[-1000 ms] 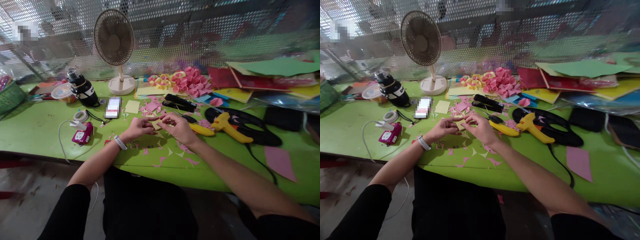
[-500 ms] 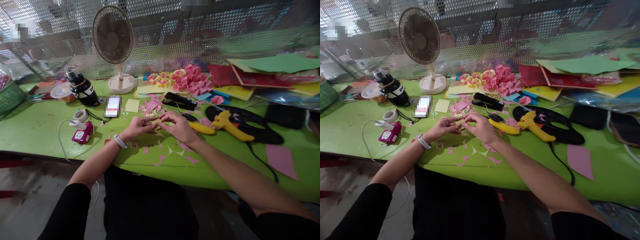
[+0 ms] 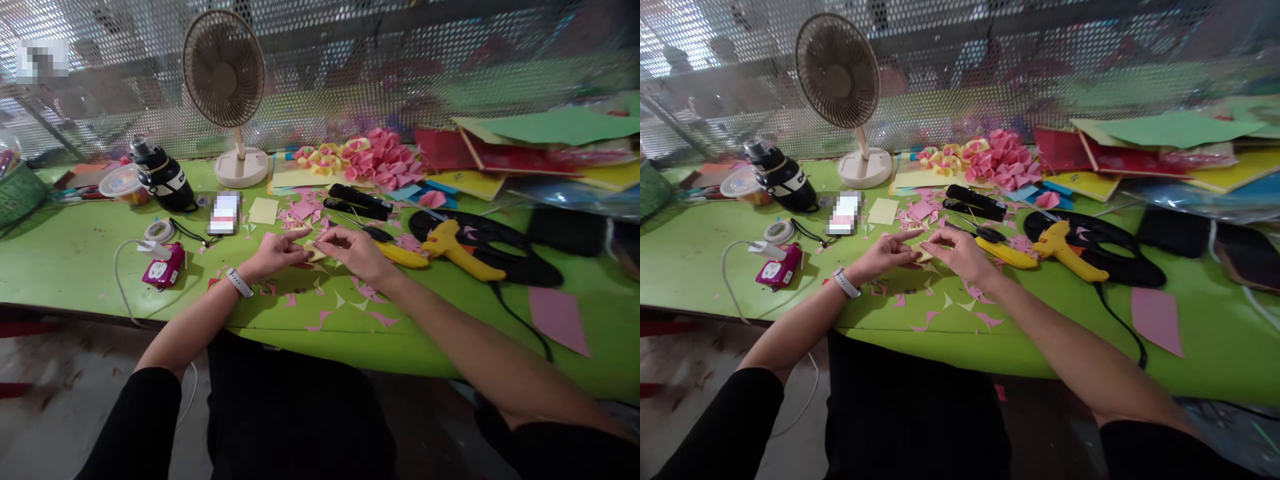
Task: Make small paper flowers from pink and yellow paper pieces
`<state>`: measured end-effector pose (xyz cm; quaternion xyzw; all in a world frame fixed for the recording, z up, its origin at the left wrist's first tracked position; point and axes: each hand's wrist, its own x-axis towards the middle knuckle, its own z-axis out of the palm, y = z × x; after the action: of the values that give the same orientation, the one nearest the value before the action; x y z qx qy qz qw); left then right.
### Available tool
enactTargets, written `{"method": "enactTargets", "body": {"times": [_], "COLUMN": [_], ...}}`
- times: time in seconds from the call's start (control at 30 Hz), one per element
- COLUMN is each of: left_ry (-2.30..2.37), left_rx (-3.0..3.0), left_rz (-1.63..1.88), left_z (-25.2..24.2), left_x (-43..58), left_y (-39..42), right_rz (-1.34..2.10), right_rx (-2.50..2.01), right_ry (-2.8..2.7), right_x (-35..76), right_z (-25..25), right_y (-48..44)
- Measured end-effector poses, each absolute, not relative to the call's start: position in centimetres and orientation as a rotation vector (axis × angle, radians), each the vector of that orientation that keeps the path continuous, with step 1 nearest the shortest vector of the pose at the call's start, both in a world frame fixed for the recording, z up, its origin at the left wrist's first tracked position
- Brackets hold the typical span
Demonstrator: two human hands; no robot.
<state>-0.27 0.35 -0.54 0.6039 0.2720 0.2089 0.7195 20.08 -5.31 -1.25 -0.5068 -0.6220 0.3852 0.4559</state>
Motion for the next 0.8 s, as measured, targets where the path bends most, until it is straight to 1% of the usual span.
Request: {"method": "enactTargets", "body": {"times": [0.2,0.33,0.53,0.8], "left_ry": [0.718,0.699,0.703,0.710], "left_rx": [1.406,1.484,1.452,1.442], "left_rz": [0.437,0.377,0.390,0.426], "left_z": [-0.59,-0.65,-0.51,-0.45], "left_x": [-0.13,-0.10,-0.03,0.02], "left_y": [0.14,0.04,-0.04,-0.03], "right_rz": [0.965,0.971,0.963,1.055], "right_rx": [-1.201,-1.193,-1.136,-1.230], "right_ry": [-1.441,-1.464,-1.459,-1.455], "right_x": [19.78,19.77,19.64,19.49], "right_z": [-1.41,-1.33,-1.55,-0.86], "right_y": [-5.26,-5.38,-5.41,-5.34]}}
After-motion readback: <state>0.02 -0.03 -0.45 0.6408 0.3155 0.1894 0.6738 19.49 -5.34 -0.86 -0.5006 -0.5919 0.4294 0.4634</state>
